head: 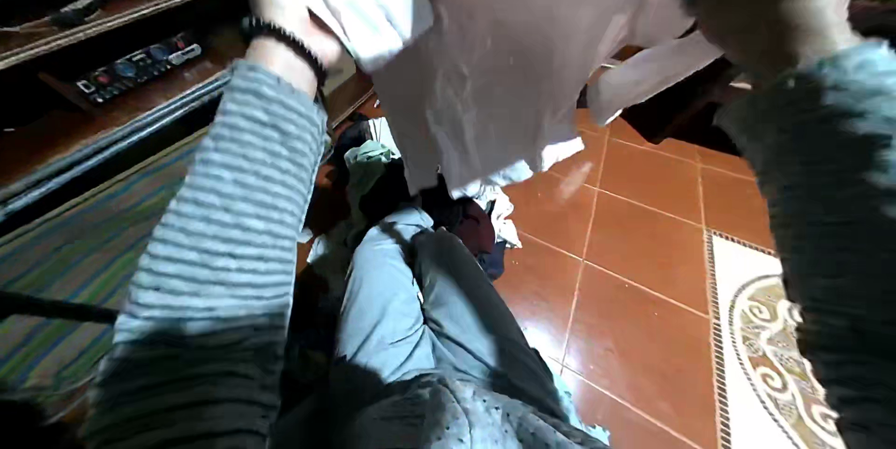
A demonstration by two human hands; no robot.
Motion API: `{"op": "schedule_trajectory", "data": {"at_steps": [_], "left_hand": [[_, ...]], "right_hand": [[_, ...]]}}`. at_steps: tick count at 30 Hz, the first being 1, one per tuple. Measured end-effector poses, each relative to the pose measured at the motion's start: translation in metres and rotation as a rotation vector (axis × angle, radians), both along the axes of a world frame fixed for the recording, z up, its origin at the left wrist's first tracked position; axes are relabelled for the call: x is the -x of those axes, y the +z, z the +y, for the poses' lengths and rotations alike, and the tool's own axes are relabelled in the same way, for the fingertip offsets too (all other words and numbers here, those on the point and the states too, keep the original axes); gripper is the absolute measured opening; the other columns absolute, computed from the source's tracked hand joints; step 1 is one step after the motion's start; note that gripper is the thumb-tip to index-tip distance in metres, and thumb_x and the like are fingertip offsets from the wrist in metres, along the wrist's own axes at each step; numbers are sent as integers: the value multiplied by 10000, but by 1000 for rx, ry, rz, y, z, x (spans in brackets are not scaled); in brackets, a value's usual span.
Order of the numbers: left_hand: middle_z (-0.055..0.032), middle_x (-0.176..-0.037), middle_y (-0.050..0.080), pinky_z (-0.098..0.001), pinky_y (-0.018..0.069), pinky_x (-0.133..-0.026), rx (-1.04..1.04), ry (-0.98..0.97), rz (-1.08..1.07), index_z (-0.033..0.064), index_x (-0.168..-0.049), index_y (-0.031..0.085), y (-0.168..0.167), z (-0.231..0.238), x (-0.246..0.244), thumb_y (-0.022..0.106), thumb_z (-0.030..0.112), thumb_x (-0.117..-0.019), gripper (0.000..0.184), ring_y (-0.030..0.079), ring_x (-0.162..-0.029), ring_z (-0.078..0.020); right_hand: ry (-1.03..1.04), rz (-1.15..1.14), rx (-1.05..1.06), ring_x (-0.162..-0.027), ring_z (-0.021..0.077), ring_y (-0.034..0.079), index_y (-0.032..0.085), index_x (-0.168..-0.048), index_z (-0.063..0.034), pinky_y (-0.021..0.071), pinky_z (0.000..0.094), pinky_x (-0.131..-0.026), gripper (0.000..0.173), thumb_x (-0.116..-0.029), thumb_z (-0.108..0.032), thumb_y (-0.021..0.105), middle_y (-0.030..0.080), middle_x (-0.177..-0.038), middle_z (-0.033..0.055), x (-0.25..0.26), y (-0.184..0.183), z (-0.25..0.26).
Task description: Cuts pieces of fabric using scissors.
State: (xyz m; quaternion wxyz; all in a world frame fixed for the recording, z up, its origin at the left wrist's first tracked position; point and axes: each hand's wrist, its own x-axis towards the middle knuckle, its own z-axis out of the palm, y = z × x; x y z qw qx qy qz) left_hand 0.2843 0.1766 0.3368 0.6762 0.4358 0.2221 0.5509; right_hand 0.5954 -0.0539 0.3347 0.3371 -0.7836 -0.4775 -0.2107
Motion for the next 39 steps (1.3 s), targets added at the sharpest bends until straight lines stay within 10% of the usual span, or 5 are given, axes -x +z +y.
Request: {"op": "schedule_trajectory", "data": {"at_steps": [6, 13, 23, 28, 39], "left_hand": [[-36, -1111, 687, -430, 579, -855, 476, -155, 276, 180, -1291, 570, -165, -92, 88, 269, 407, -1096, 425, 678, -1014, -184], [-143, -1102, 698, -460, 600, -772, 948, -163, 397, 106, -1297, 534, -295, -174, 159, 145, 419, -1100, 537, 709, -953, -275], [-29, -982, 733, -317, 613, -882, 155, -127, 526, -68, -1227, 535, -329, -227, 121, 636, -66, -885, 356, 721, -923, -92], [72, -960, 736, -248, 598, -887, 21, -191, 501, -36, -1152, 548, -329, -232, 140, 630, -97, -833, 335, 705, -923, -12], [99, -914, 743, -236, 603, -854, 66, -222, 493, 26, -1108, 570, -321, -232, 152, 620, -112, -817, 326, 713, -876, -8]], "right_hand": [[290, 322, 377, -630, 301, 605, 620, -1116, 26, 496, 543, -579, 306, -858, -106, 719, 622, -748, 155, 64, -195, -101], [380, 890, 633, -653, 126, 552, 638, -1163, 1, 497, 361, -614, 456, -788, -212, 789, 654, -874, 82, 123, -342, -174], [575, 726, 487, -1013, 243, 639, 673, -1174, 2, 521, 439, -884, 665, -815, -552, 755, 686, -1087, 159, 162, -322, -161], [841, 1106, 759, -737, -42, 573, 680, -988, -101, 488, 175, -644, 493, -817, -553, 777, 677, -921, -61, 179, -295, -159], [901, 1376, 1169, -543, 7, 503, 673, -851, -118, 419, 209, -499, 408, -870, -524, 711, 597, -715, -54, 194, -299, -127]]}}
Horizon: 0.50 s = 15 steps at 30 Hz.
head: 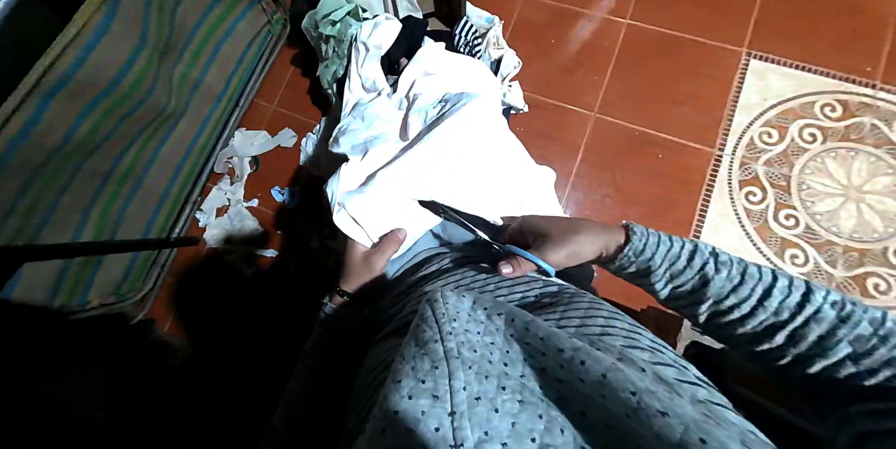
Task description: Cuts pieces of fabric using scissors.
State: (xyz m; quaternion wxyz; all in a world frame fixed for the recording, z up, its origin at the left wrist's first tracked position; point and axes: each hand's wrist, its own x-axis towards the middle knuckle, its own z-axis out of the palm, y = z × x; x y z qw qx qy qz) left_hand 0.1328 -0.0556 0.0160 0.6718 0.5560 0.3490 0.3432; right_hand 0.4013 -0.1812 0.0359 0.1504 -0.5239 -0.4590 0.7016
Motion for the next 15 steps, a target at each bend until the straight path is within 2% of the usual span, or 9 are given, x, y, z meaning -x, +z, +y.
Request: {"op": "schedule_trajectory", "data": {"at_steps": [2, 5, 9, 15], "left_hand": [[95, -921, 749, -244, 607, -854, 34, 7, -24, 36, -1120, 557, 0, 0, 0, 617, -123, -814, 350, 719, -877, -17], [85, -907, 743, -238, 606, -843, 103, 15, 9, 24, -1123, 544, 6, -3, 0, 610, -126, -818, 346, 719, -863, -22], [75, -898, 750, -233, 604, -845, 157, -3, 22, 29, -1111, 553, 12, -6, 2, 596, -139, -823, 336, 722, -861, -24], [72, -890, 737, -236, 601, -839, 195, 56, 35, 14, -1124, 538, 13, -12, 6, 600, -140, -818, 348, 715, -862, -21]], "right_hand": [[2, 80, -6, -499, -5, 494, 654, -877, -128, 409, 183, -469, 339, -899, -462, 709, 581, -647, -77, 2, 1, 6], [-11, 112, -77, -510, -35, 527, 649, -799, -145, 413, 166, -469, 303, -933, -416, 673, 601, -619, -114, 12, 5, 19], [6, 111, -101, -575, -32, 575, 668, -830, -142, 434, 174, -497, 396, -949, -514, 602, 661, -704, -110, 26, 2, 36], [-9, 172, -157, -603, -41, 598, 652, -779, -154, 485, 169, -563, 487, -916, -619, 606, 646, -675, -136, 34, -14, 42]]}}
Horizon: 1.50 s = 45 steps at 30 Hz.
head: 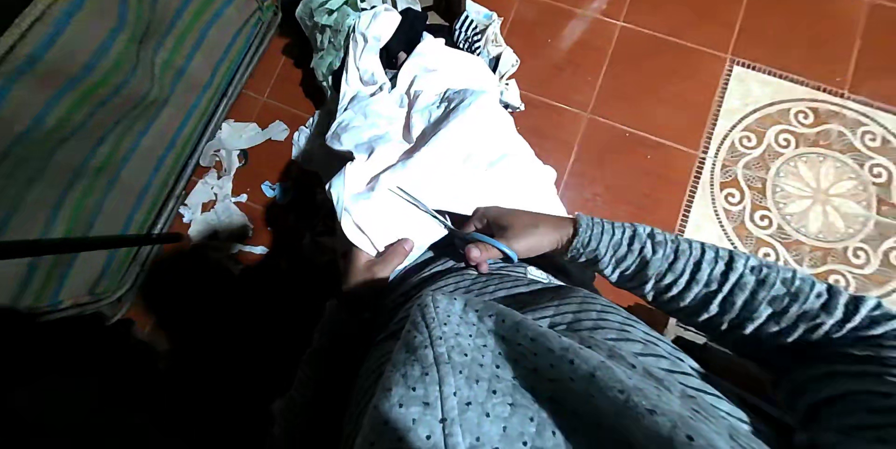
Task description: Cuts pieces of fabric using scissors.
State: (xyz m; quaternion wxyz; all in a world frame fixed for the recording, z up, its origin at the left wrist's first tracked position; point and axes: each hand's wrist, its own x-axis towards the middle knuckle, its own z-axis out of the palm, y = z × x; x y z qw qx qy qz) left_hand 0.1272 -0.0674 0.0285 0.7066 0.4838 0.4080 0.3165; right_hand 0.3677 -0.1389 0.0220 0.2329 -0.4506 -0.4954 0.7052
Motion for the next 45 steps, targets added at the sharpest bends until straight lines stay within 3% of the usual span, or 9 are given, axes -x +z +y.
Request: {"op": "schedule_trajectory", "data": {"at_steps": [7, 17, 20, 22, 27, 34, 38, 41, 45], "left_hand": [[68, -879, 743, -228, 605, -828, 17, 12, 18, 17, -1097, 564, -3, -1, 3, 606, -137, -818, 321, 718, -848, -23], [79, -883, 738, -222, 605, -814, 4, -35, 50, 22, -1102, 558, -5, 0, 6, 643, -130, -804, 345, 714, -840, -15], [83, -881, 735, -216, 601, -812, 14, -54, 72, 20, -1102, 565, -4, 1, 7, 645, -122, -812, 333, 710, -838, -9], [85, -886, 734, -214, 602, -812, 5, -70, 91, 15, -1107, 564, -3, 1, 7, 653, -118, -814, 334, 709, -841, -4], [59, -901, 723, -200, 590, -814, 25, -100, 221, -19, -1117, 587, 3, -4, 4, 692, -105, -808, 337, 695, -847, 5], [40, -920, 722, -202, 588, -829, 3, -129, 273, -45, -1123, 594, -2, -3, 9, 727, -62, -808, 342, 692, -870, 6], [40, -954, 736, -213, 599, -835, 11, -249, 271, -28, -1189, 583, 7, 26, 19, 678, 13, -907, 301, 705, -885, -5], [-70, -1056, 723, -335, 626, -834, 65, -145, 340, -14, -1320, 545, 11, 48, 18, 581, 163, -1022, 349, 723, -930, -123], [-119, -1027, 729, -378, 626, -833, 192, -87, 334, -11, -1249, 596, 15, 62, 6, 529, 232, -1071, 309, 733, -909, -182]], "right_hand": [[-116, 3, -32, -532, -41, 552, 613, -673, -199, 442, 170, -496, 534, -838, -704, 664, 588, -596, -145, 11, -8, -9], [-97, 3, -56, -545, -36, 554, 600, -688, -194, 438, 172, -504, 553, -846, -722, 647, 598, -616, -136, 16, -10, -2], [-169, -32, -27, -701, -40, 551, 618, -693, -171, 457, 140, -600, 477, -826, -618, 718, 583, -857, -79, 17, -9, -7], [-177, -38, -22, -730, -44, 555, 611, -687, -160, 462, 132, -613, 470, -823, -594, 728, 586, -924, -58, 17, -8, -7], [-122, -26, 19, -588, -28, 575, 637, -728, -188, 482, 177, -563, 555, -832, -733, 651, 622, -668, -126, 18, -5, 0], [-186, 21, 75, -537, -12, 574, 627, -716, -165, 482, 170, -517, 424, -858, -550, 735, 610, -628, -109, 22, -13, -3], [-214, -24, 106, -515, -19, 559, 624, -716, -159, 461, 172, -499, 406, -865, -517, 744, 597, -593, -115, 25, -13, -5], [-223, -100, 107, -522, -18, 554, 625, -725, -152, 463, 181, -507, 422, -844, -533, 761, 586, -597, -114, 29, -13, -7], [-221, -134, 75, -525, -10, 550, 605, -710, -159, 460, 198, -509, 479, -819, -600, 757, 565, -592, -108, 30, -13, -9]]}}
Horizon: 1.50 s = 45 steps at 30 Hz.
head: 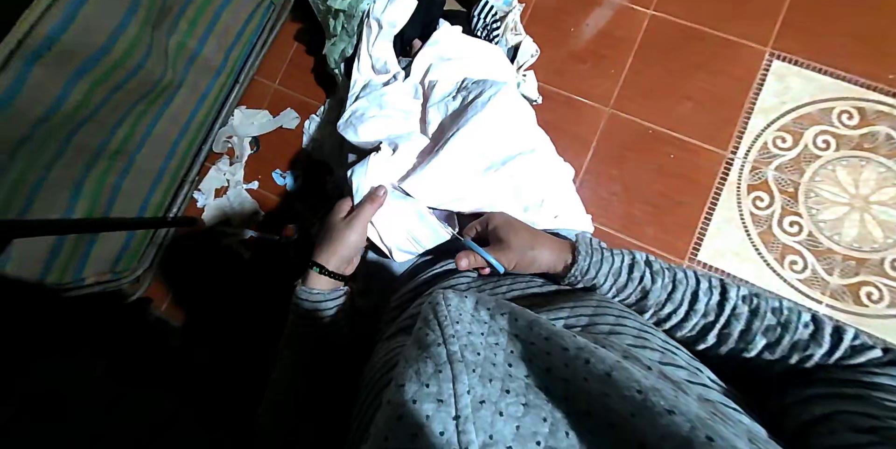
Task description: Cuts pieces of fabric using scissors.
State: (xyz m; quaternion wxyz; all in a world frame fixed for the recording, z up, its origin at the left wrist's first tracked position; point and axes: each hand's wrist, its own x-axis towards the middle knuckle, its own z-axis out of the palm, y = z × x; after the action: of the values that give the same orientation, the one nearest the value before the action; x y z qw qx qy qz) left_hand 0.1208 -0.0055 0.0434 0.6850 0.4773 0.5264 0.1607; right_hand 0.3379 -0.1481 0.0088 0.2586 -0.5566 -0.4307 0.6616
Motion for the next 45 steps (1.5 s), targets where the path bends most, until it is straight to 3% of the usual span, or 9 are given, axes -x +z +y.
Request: {"op": "schedule_trajectory", "data": {"at_steps": [3, 6, 13, 21, 28, 36, 41, 45], "left_hand": [[-87, -988, 739, -372, 620, -861, -40, 0, -197, -11, -1201, 596, -3, -4, -1, 499, 64, -1044, 199, 734, -903, -166], [-51, -1000, 736, -362, 621, -871, -125, 26, -307, 7, -1238, 553, -8, -11, -2, 510, 1, -982, 259, 733, -913, -146], [-26, -1022, 723, -336, 618, -894, -250, -19, -329, -34, -1273, 472, -11, -22, 0, 591, 43, -941, 360, 727, -937, -112], [-65, -1134, 674, -280, 600, -916, -248, -46, -184, -81, -1417, 349, -9, -25, 1, 638, 91, -919, 601, 700, -998, -76], [-9, -1026, 706, -274, 606, -892, -335, -53, -304, -97, -1285, 431, -16, -37, -5, 574, -16, -943, 380, 709, -933, -53], [2, -1029, 707, -290, 606, -902, -312, -16, -369, -69, -1286, 418, -18, -40, -6, 559, -55, -943, 371, 712, -941, -66], [-15, -1040, 697, -275, 591, -915, -289, -25, -358, -96, -1297, 404, -12, -48, -10, 571, -67, -933, 401, 700, -956, -59], [-39, -1056, 687, -264, 587, -919, -270, 7, -319, -119, -1330, 376, -10, -53, -13, 563, -68, -941, 435, 695, -967, -56]], "right_hand": [[-23, 149, -31, -551, -14, 587, 610, -708, -174, 481, 178, -522, 416, -850, -539, 748, 614, -612, -112, -2, 2, 0], [-23, 256, -40, -593, -18, 619, 628, -751, -189, 503, 165, -557, 375, -899, -526, 702, 653, -657, -122, -1, 9, 4], [-24, 329, -93, -621, -22, 621, 622, -778, -204, 503, 164, -581, 399, -950, -564, 614, 651, -688, -134, 5, 9, 17], [35, 307, -94, -616, -31, 609, 627, -781, -194, 488, 171, -569, 458, -937, -623, 596, 652, -684, -133, 9, 9, 12], [-27, 312, -124, -607, -37, 605, 609, -743, -204, 484, 161, -562, 467, -947, -622, 579, 650, -680, -137, 15, 7, 7], [-104, 351, -87, -545, -31, 577, 596, -698, -206, 466, 153, -515, 381, -951, -487, 648, 616, -618, -130, 19, 7, 4], [-113, 353, -66, -591, -15, 613, 624, -744, -199, 498, 166, -562, 417, -957, -557, 616, 651, -664, -121, 19, 9, 6], [-146, 375, -57, -568, -12, 594, 632, -739, -193, 492, 164, -550, 368, -960, -486, 645, 630, -647, -121, 20, 6, 6]]}}
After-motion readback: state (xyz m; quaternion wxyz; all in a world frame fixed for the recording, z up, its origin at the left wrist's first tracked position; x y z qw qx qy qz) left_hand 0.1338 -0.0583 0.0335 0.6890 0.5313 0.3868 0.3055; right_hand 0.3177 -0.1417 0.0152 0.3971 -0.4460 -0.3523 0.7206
